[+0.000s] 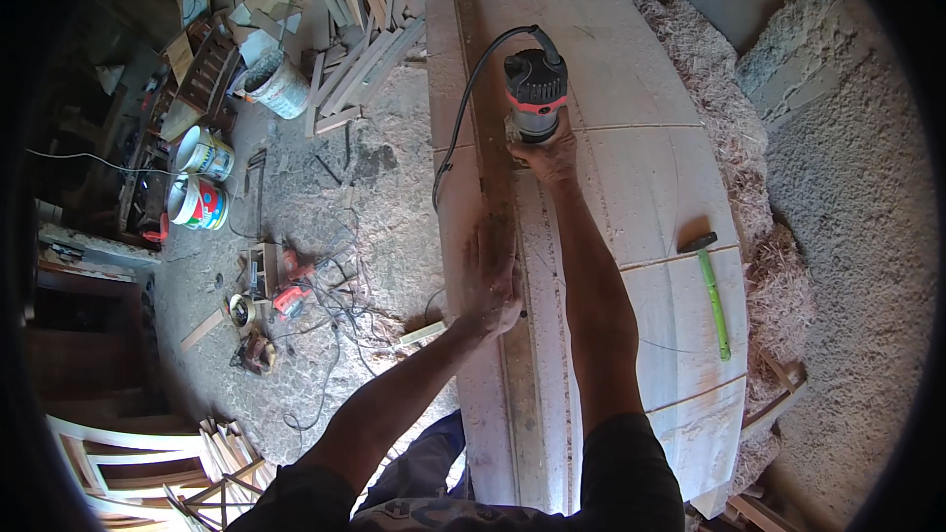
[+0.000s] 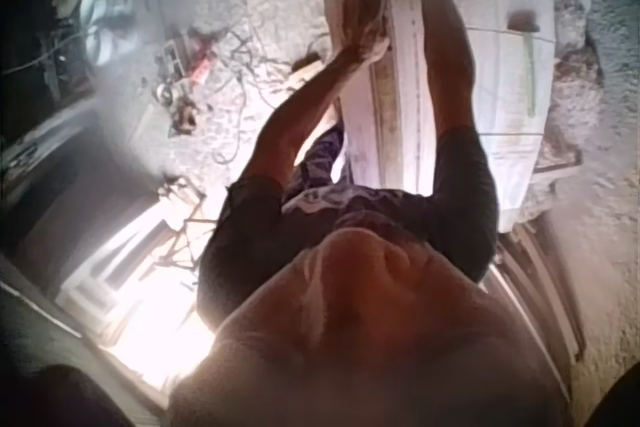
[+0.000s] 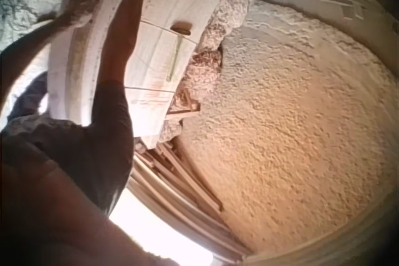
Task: The person uses a handheld router to cut grooves into a large wood panel along a wooden guide strip, and uses a hammer to reposition the strip several times.
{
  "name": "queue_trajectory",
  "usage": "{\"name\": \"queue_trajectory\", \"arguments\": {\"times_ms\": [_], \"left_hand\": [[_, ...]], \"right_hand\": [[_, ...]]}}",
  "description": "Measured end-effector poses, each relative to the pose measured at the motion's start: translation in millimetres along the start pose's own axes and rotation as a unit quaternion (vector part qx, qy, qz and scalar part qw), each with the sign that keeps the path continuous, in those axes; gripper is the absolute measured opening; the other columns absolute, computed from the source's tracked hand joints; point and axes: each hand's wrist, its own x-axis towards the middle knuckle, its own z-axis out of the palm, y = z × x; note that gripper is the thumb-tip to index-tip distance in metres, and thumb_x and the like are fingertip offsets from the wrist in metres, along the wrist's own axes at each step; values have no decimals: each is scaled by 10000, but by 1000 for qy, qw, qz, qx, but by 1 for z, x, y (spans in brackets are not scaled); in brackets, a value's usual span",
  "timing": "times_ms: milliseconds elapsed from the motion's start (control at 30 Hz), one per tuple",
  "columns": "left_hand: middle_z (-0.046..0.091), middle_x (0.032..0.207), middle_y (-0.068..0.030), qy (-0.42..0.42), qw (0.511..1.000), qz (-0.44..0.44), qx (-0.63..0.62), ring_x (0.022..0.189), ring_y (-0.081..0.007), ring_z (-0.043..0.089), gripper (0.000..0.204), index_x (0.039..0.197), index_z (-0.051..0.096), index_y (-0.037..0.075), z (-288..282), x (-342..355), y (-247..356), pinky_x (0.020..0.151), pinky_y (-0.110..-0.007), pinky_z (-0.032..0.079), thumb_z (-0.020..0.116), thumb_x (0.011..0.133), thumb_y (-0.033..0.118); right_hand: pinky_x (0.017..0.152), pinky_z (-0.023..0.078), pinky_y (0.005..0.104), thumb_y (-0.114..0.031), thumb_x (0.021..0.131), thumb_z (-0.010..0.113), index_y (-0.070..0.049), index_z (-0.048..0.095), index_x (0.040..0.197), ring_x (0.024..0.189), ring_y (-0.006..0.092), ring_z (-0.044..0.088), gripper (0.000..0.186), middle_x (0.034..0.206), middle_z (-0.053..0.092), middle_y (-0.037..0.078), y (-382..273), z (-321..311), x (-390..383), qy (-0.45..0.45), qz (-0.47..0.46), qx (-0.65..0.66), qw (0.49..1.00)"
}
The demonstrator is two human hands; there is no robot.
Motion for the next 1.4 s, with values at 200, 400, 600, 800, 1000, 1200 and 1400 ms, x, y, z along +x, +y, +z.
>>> {"name": "queue_trajectory", "arguments": {"times_ms": [200, 400, 600, 800, 1000, 1200, 1400], "left_hand": [[263, 1555, -387, 35, 999, 5, 1, 1447, -557, 277, 660, 1567, 329, 32, 6, -5, -6, 1210, -614, 213, 508, 934, 89], [297, 1556, -360, 59, 998, 3, 23, 1454, -534, 289, 608, 1545, 374, 33, 10, -4, -10, 1209, -597, 231, 506, 960, 128], [337, 1557, -315, 56, 998, 14, 28, 1455, -485, 322, 539, 1506, 439, 38, 5, -4, -4, 1197, -598, 242, 501, 992, 186], [381, 1520, -320, 53, 998, -17, 35, 1426, -513, 345, 548, 1504, 431, 60, 9, -4, -3, 1206, -590, 233, 515, 976, 182], [380, 1518, -323, 91, 995, 13, 34, 1414, -521, 360, 544, 1488, 452, 65, 16, -2, -6, 1187, -605, 261, 527, 965, 195], [377, 1538, -294, 93, 994, 15, 48, 1440, -498, 334, 522, 1488, 455, 82, 26, -3, -16, 1203, -592, 230, 504, 987, 220], [319, 1590, -284, 69, 993, -57, 73, 1487, -471, 267, 543, 1544, 393, 112, 24, -35, 3, 1224, -570, 186, 449, 1031, 283]], "right_hand": [[884, 553, 309, -8, 578, 863, -115, 526, 1294, 993, 142, 664, 799, 1114, 688, 12, -18, -11, -52, -11, 33, 28, 999], [882, 550, 302, -9, 593, 866, -94, 536, 1281, 997, 131, 656, 767, 1121, 687, 15, -26, -29, -118, -21, 87, 67, 994], [874, 552, 301, -34, 602, 889, -79, 586, 1219, 960, 124, 667, 689, 1091, 706, 20, -58, -55, -183, -12, 64, -23, 998], [856, 561, 316, -88, 624, 899, -75, 676, 1090, 904, 140, 683, 516, 1018, 730, 16, -106, -70, -248, -16, 59, -68, 996], [1000, 496, 357, -147, 634, 886, -113, 662, 1164, 1062, 180, 649, 576, 1139, 702, 23, -115, -97, -319, -51, 48, -176, 982], [1067, 452, 390, -284, 715, 866, -160, 640, 1269, 1179, 210, 619, 611, 1222, 690, 13, -137, -116, -380, -101, 97, -217, 966], [1078, 449, 402, -334, 737, 864, -179, 632, 1290, 1205, 216, 611, 620, 1263, 677, 26, -145, -136, -439, -107, -14, -306, 946]]}}
